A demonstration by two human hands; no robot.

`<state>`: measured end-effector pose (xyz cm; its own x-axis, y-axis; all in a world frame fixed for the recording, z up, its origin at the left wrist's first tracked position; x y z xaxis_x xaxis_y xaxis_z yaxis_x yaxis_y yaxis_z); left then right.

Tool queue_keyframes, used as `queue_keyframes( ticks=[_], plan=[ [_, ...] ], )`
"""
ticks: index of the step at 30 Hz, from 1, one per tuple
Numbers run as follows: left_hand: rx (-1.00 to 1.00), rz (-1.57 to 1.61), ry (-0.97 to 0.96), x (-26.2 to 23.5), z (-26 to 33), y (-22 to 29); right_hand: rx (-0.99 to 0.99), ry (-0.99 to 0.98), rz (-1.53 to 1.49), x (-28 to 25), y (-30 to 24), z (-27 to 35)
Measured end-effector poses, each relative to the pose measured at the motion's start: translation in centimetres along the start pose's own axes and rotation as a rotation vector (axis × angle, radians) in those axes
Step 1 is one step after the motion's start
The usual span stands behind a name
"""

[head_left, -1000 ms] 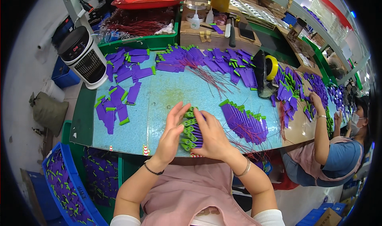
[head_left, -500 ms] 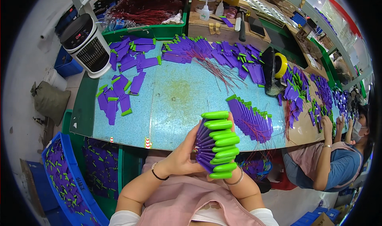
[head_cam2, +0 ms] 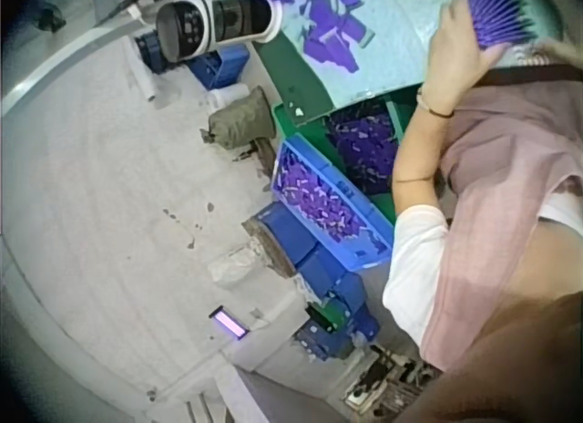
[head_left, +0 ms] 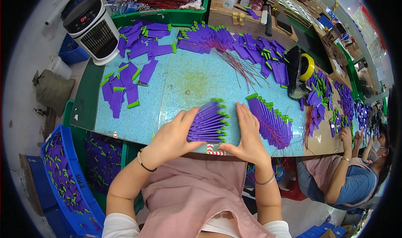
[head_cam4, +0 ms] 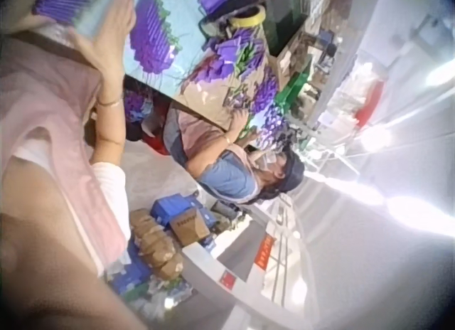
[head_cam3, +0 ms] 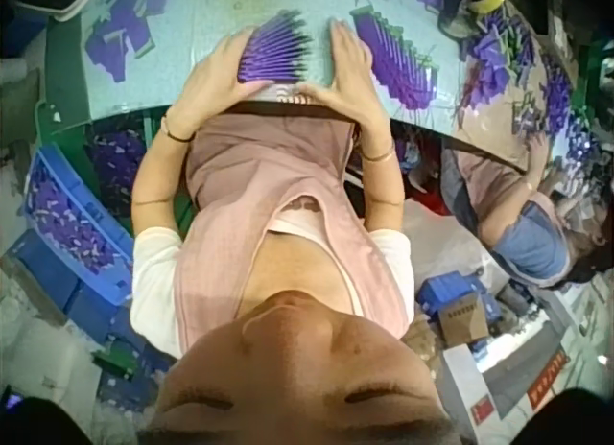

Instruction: The person attaches plastic tips to plastic components by hand, aligns and stacks the assembled pieces, applies adhesive from a squeeze bottle onto them, and attaches additional parts.

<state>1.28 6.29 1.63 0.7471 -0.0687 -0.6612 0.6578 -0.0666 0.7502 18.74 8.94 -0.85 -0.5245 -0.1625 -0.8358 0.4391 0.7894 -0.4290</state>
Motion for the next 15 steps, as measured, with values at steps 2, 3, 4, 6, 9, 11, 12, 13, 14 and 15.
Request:
queue_keyframes(
  ticks=[2, 3, 4, 6, 9, 11, 12, 13, 14, 15],
  plan=[
    [-0.042, -0.125, -0.028, 0.7, -0.2, -1.4, -0.041, 0.018, -0.039, -0.6, -1.1, -0.7],
    [-0.045, -0.132, -0.047, 0.9, -0.2, -1.4, -0.05, 0.011, -0.075, -0.4, -1.4, -1.1],
    [-0.048, -0.129, -0.05, 1.1, -0.3, -1.5, -0.056, 0.007, -0.106, -0.2, -1.6, -1.4],
    [-0.034, -0.121, -0.051, 1.3, -0.3, -1.5, -0.054, -0.01, -0.127, 0.2, -1.8, -1.7],
    [-0.029, -0.133, -0.027, 1.4, -0.4, -1.3, -0.058, 0.007, -0.131, 0.3, -1.9, -1.8],
    [-0.013, -0.151, -0.005, 1.5, -0.2, -1.2, -0.043, 0.064, -0.168, 0.1, -2.0, -1.6],
    [0.007, -0.17, 0.018, 1.4, -0.1, -1.1, -0.042, 0.062, -0.169, 0.2, -2.0, -1.6],
    [0.005, -0.17, 0.018, 1.4, 0.0, -1.0, -0.062, 0.089, -0.18, 0.0, -2.0, -1.6],
    [-0.012, -0.167, 0.035, 1.2, 0.0, -0.9, -0.082, 0.117, -0.19, -0.2, -2.1, -1.6],
    [-0.028, -0.164, 0.052, 1.1, 0.1, -0.8, -0.082, 0.116, -0.191, -0.1, -2.2, -1.6]
  ],
)
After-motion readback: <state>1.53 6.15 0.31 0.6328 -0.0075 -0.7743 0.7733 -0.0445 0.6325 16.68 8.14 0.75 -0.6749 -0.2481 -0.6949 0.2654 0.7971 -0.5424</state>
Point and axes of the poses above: each hand's wrist, its own z-axis away from the middle knuckle, its own x-axis out of the palm, y = z × x, the point moved 8 cm from there along -z, towards the middle knuckle, and after that the axes turned 15 degrees about -x, right-handed, at the moved point
